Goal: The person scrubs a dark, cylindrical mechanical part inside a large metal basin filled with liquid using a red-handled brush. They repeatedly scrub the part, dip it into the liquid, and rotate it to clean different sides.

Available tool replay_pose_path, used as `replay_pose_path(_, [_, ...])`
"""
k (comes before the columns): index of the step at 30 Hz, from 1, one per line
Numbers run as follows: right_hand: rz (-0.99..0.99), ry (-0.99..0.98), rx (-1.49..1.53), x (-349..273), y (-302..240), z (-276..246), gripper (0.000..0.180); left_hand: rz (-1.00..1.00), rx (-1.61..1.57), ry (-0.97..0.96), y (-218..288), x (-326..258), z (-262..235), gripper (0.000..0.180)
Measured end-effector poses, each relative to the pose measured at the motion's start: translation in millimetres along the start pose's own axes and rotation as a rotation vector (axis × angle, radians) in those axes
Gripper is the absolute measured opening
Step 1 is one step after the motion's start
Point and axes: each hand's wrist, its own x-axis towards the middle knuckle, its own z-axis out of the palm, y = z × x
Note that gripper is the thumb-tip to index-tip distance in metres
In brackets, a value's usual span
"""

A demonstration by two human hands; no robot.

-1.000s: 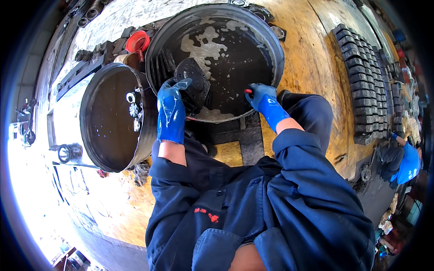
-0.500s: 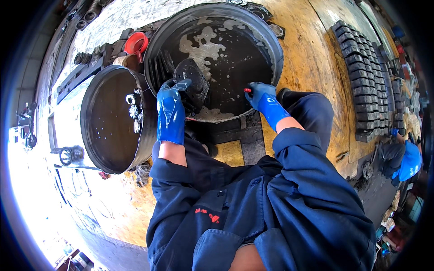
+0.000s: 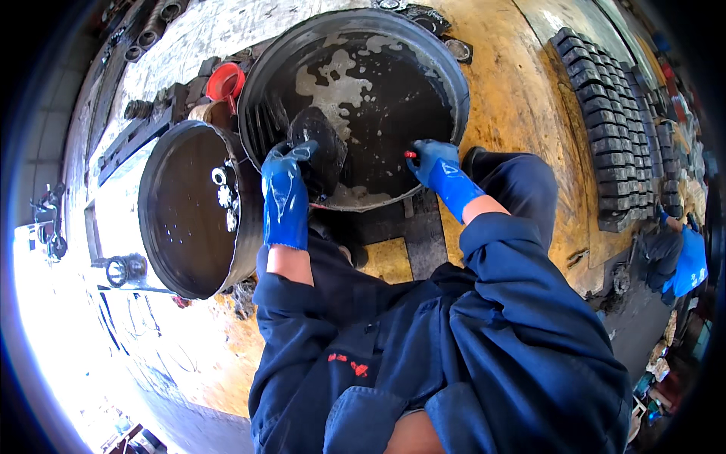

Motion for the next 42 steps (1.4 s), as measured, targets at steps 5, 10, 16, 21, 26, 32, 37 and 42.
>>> replay_pose_path(5, [-0.037,0.091,0.078,-6,5,4,0.019,-0.058,-0.032,-0.033,-1,-8,11,0.040])
replay_pose_path(10, [-0.064,0.121,0.170,-7,-5,1,0.023,0.016,-0.077,-0.269,2,7,24,0.042])
replay_pose_path(16, [-0.075,0.170,0.250,-16,5,0,0.034,0.293,0.146,-0.448,78,50,147,0.041])
replay_pose_path(21, [-0.087,0.151,0.283,-12,0,2,0.041,0.669,0.545,-0.337,160,90,235,0.041])
replay_pose_path(26, [-0.106,0.213,0.338,-14,9,14,0.038,0.327,0.136,-0.586,135,135,245,0.038])
replay_pose_path(32, [-0.131,0.242,0.340,-10,-3,7,0.034,0.319,0.215,-0.695,77,33,142,0.029])
replay_pose_path(37, [-0.153,0.241,0.378,-7,3,6,0.025,-0.149,0.300,-0.512,-11,-56,117,0.026])
replay_pose_path(42, [-0.099,0.081,0.222,13,18,51,0.019,0.033,0.333,-0.347,-34,-93,88,0.034])
